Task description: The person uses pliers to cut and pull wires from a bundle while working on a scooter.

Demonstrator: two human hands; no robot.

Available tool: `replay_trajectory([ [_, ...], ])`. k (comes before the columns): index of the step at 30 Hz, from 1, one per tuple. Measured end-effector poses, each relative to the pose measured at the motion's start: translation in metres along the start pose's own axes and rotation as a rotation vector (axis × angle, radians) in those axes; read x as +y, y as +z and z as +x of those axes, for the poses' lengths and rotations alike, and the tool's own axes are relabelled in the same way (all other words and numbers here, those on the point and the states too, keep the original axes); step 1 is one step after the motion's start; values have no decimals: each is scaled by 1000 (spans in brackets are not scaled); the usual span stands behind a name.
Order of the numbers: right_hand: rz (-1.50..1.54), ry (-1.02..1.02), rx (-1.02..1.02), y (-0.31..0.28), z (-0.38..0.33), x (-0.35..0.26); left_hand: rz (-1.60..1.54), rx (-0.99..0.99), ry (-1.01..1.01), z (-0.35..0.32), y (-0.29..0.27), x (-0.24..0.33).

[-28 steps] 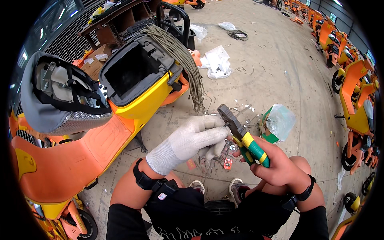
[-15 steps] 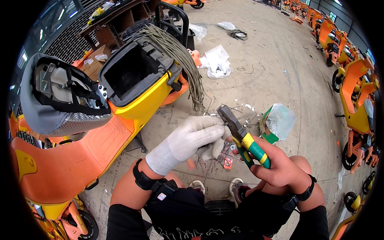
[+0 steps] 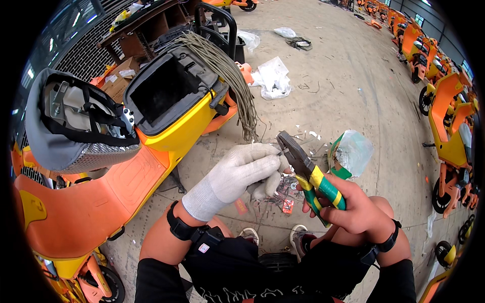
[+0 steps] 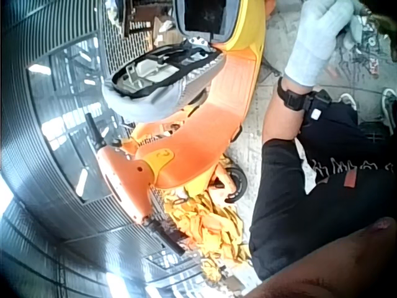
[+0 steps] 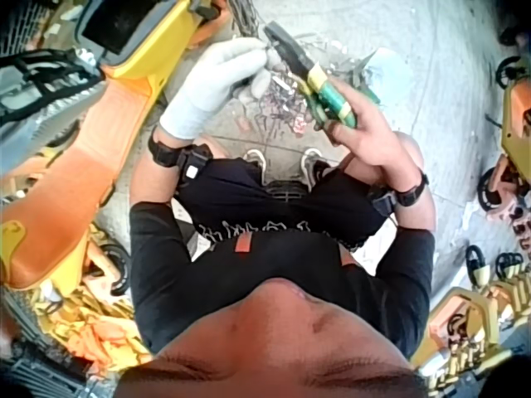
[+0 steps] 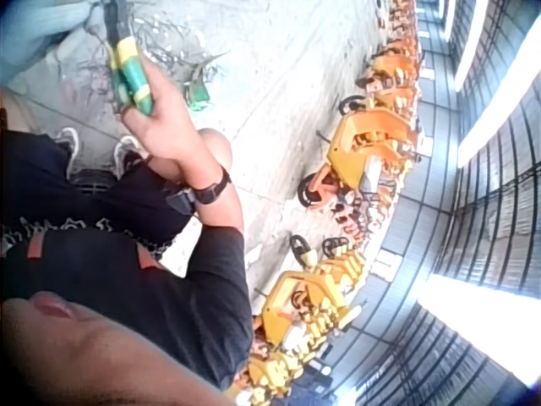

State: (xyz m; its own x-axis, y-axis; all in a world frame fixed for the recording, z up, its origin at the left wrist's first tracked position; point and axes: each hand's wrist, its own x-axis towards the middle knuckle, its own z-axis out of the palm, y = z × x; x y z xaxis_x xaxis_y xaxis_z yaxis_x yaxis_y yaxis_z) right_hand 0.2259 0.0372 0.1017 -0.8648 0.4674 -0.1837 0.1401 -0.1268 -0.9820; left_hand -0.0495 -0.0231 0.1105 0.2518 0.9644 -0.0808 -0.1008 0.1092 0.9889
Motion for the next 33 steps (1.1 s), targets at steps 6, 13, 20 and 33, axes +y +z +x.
replay_trajectory([
  [6,251,-17,-127,-3,-1,0,-1,-64,40,-1,-4,0],
  [13,363,-2,-180,-5,0,1,15,-52,18,-4,-5,3],
  [20,-81,-80,-39,0,2,5,165,44,-31,-1,-2,5],
  [33,-1,-85,-22,2,3,6,123,21,-47,3,-7,-4],
])
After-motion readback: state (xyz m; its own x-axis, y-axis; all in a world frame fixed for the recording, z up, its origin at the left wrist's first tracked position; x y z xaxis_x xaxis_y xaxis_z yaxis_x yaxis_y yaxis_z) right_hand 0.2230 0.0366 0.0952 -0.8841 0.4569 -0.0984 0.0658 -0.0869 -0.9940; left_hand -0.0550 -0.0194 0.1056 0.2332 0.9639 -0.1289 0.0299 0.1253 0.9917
